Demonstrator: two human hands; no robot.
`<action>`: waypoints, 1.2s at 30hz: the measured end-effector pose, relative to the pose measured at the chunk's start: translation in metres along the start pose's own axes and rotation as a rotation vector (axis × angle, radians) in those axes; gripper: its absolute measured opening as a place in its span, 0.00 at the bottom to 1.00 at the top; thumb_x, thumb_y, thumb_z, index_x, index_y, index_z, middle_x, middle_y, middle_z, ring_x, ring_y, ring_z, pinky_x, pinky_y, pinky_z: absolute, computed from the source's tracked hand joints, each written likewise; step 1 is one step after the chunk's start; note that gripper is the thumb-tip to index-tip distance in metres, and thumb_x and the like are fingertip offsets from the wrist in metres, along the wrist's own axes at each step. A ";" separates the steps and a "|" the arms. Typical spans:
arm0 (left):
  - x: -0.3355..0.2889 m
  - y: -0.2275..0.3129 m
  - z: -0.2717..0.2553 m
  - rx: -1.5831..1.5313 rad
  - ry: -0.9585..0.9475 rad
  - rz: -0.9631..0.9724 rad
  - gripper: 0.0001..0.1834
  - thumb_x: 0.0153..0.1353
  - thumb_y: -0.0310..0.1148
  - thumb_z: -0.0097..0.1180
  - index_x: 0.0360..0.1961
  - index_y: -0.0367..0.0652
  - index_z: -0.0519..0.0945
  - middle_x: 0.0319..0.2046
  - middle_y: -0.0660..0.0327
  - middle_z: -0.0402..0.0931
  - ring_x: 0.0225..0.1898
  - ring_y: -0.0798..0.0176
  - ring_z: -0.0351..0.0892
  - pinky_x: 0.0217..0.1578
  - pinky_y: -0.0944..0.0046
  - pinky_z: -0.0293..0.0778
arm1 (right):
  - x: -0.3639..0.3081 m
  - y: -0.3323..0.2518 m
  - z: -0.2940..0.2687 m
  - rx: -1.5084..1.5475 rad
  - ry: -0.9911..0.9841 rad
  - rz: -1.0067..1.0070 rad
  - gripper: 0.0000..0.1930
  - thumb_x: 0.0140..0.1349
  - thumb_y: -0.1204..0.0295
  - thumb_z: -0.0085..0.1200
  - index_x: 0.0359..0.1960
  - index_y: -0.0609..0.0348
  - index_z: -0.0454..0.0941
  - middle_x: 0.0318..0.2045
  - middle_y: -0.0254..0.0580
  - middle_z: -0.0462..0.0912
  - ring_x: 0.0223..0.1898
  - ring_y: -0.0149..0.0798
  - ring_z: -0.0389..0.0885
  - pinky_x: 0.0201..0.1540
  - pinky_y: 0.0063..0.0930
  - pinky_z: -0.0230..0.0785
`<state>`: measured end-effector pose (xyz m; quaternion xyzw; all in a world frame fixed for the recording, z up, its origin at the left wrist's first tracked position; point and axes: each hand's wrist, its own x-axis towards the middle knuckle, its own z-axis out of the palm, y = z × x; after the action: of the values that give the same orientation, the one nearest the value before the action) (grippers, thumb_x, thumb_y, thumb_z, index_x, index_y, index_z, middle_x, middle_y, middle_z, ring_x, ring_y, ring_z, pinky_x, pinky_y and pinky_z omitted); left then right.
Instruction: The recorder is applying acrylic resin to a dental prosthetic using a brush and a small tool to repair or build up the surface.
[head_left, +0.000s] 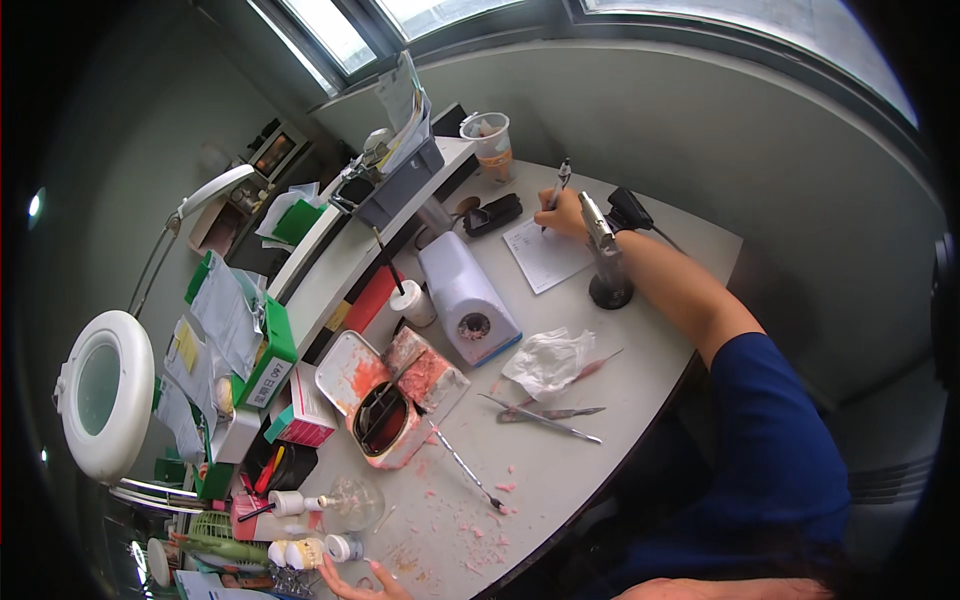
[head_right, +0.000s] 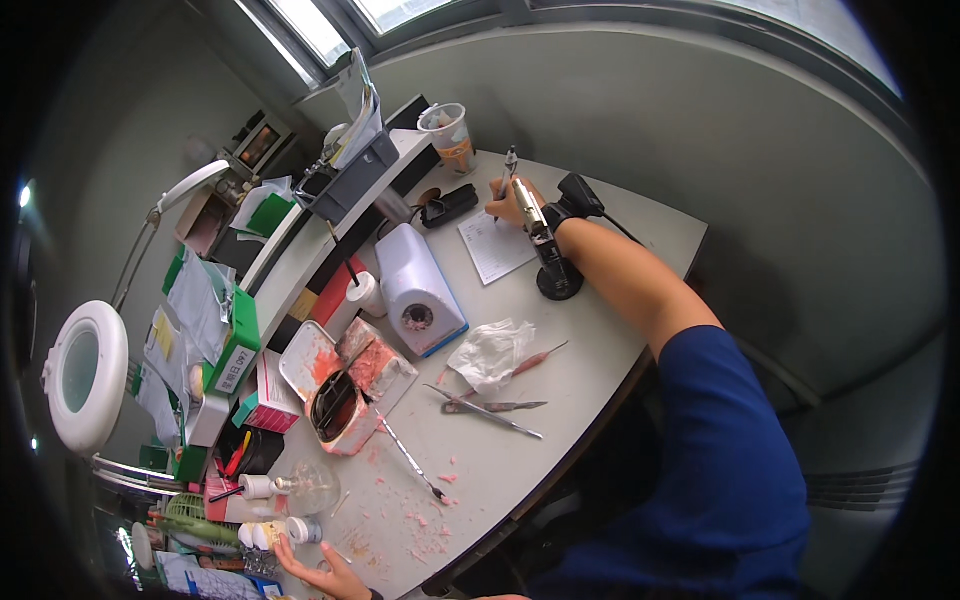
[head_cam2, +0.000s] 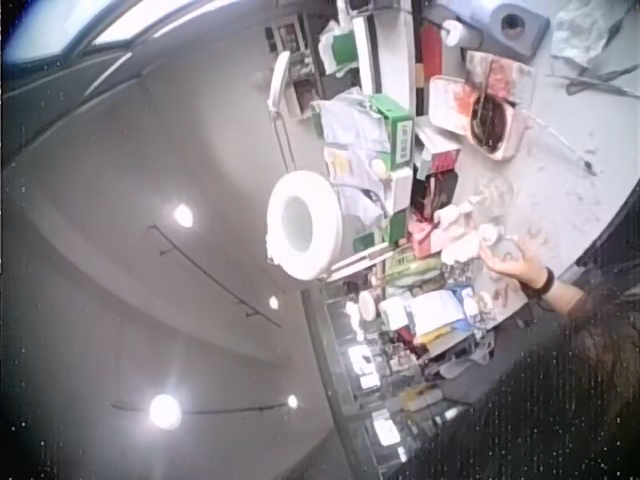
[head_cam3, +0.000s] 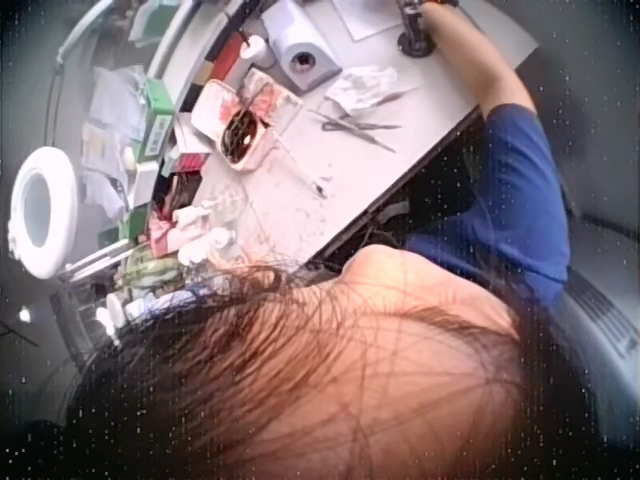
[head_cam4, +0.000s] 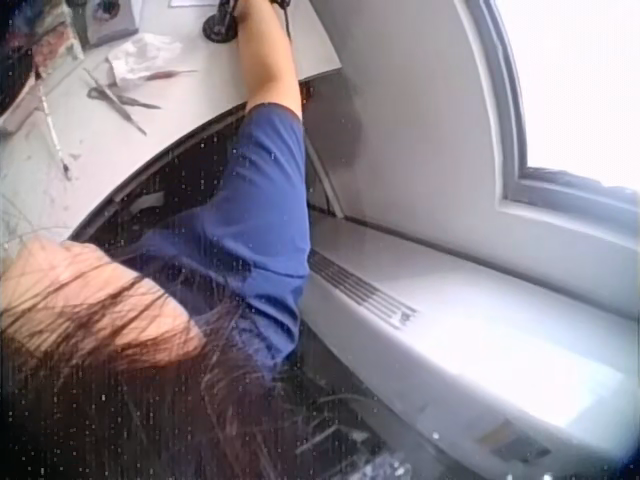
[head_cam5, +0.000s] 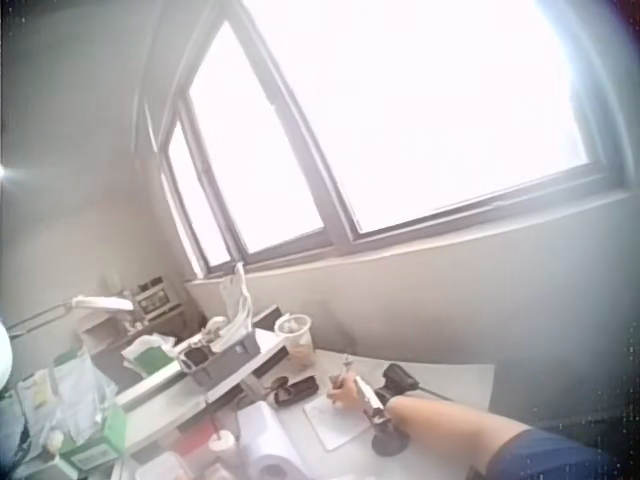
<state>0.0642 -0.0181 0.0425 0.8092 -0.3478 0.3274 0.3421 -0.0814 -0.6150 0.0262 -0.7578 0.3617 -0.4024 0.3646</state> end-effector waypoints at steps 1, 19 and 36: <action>0.000 0.000 -0.001 -0.001 -0.001 0.000 0.38 0.58 0.34 0.53 0.64 0.30 0.51 0.60 0.43 0.60 0.64 0.46 0.58 0.64 0.49 0.50 | 0.000 -0.001 0.000 0.006 -0.001 0.002 0.11 0.44 0.69 0.56 0.18 0.65 0.70 0.14 0.47 0.71 0.18 0.38 0.70 0.25 0.33 0.64; 0.008 0.007 -0.002 0.112 0.070 0.175 0.36 0.55 0.38 0.62 0.58 0.27 0.61 0.52 0.41 0.67 0.54 0.42 0.67 0.57 0.49 0.61 | -0.001 -0.002 0.001 -0.092 -0.006 -0.045 0.11 0.44 0.69 0.56 0.19 0.64 0.69 0.13 0.47 0.70 0.19 0.39 0.72 0.25 0.35 0.63; 0.009 0.017 -0.003 0.078 0.081 0.090 0.36 0.56 0.37 0.61 0.59 0.28 0.60 0.53 0.41 0.67 0.54 0.43 0.68 0.57 0.50 0.61 | 0.004 0.008 -0.015 0.028 -0.056 -0.003 0.10 0.45 0.70 0.57 0.19 0.64 0.72 0.16 0.47 0.74 0.22 0.40 0.76 0.29 0.33 0.67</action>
<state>0.0545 -0.0279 0.0570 0.7915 -0.3568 0.3882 0.3090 -0.0945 -0.6261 0.0265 -0.7644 0.3444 -0.3865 0.3844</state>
